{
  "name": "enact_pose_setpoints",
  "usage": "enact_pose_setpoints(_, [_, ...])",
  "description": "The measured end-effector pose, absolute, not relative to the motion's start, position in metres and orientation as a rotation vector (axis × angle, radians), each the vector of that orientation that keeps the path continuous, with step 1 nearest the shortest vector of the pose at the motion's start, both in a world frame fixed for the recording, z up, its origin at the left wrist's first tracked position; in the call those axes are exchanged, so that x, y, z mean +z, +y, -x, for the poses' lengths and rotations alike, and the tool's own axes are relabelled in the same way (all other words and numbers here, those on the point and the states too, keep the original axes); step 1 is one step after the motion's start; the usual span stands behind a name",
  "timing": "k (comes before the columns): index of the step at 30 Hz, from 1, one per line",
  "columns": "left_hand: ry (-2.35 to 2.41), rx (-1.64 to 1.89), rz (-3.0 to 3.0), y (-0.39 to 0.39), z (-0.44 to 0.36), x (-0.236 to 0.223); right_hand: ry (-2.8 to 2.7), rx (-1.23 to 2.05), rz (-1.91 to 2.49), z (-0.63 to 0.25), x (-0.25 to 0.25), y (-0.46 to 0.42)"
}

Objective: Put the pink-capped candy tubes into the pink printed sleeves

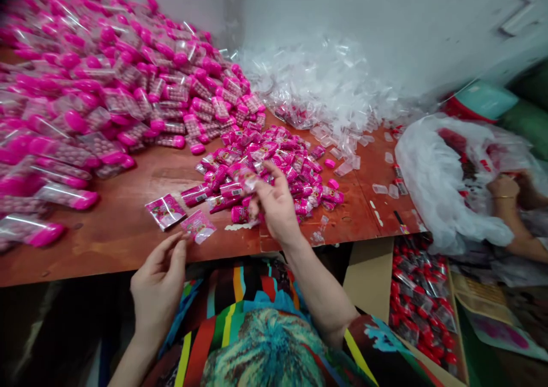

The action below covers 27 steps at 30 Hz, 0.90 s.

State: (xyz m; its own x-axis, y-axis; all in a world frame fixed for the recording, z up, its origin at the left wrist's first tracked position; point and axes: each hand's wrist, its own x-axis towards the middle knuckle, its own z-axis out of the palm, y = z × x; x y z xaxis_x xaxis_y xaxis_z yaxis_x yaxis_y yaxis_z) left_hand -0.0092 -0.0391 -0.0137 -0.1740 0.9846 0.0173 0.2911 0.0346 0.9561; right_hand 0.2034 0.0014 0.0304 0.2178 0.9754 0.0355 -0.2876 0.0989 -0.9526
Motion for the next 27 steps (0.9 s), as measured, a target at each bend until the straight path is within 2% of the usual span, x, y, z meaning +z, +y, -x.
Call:
enact_pose_setpoints(3, [1.669,0.999,-1.952,-0.040,0.011,-0.031,-0.877,1.056,1.064,-0.211,0.035,0.006])
enact_pose_setpoints(6, [1.703,0.844,-2.252,-0.044,0.008,-0.045,-1.008,1.135,1.150,-0.194,0.012,-0.011])
enact_pose_setpoints(9, [1.606,0.899,-2.415,-0.047,0.009,-0.054,-1.228,1.151,1.262,-0.169,-0.019,-0.034])
enact_pose_setpoints(14, [1.491,1.071,-2.500,-0.048,0.017,-0.065,-1.696,0.754,1.415,-0.151,-0.032,-0.043])
enact_pose_setpoints(17, [1.451,1.137,-2.335,-0.053,0.018,-0.061,-1.978,0.617,1.604,-0.148,-0.024,-0.034])
enact_pose_setpoints(21, [1.533,1.233,-1.786,-0.069,0.024,-0.041,-2.243,0.478,1.832,-0.141,-0.018,-0.026])
enact_pose_setpoints(24, [1.773,1.074,-1.331,-0.077,0.030,-0.028,-2.349,0.427,1.846,-0.135,-0.017,-0.025])
enact_pose_setpoints(27, [1.658,0.838,-0.918,-0.075,0.028,-0.030,-2.420,0.440,1.798,-0.130,-0.019,-0.026])
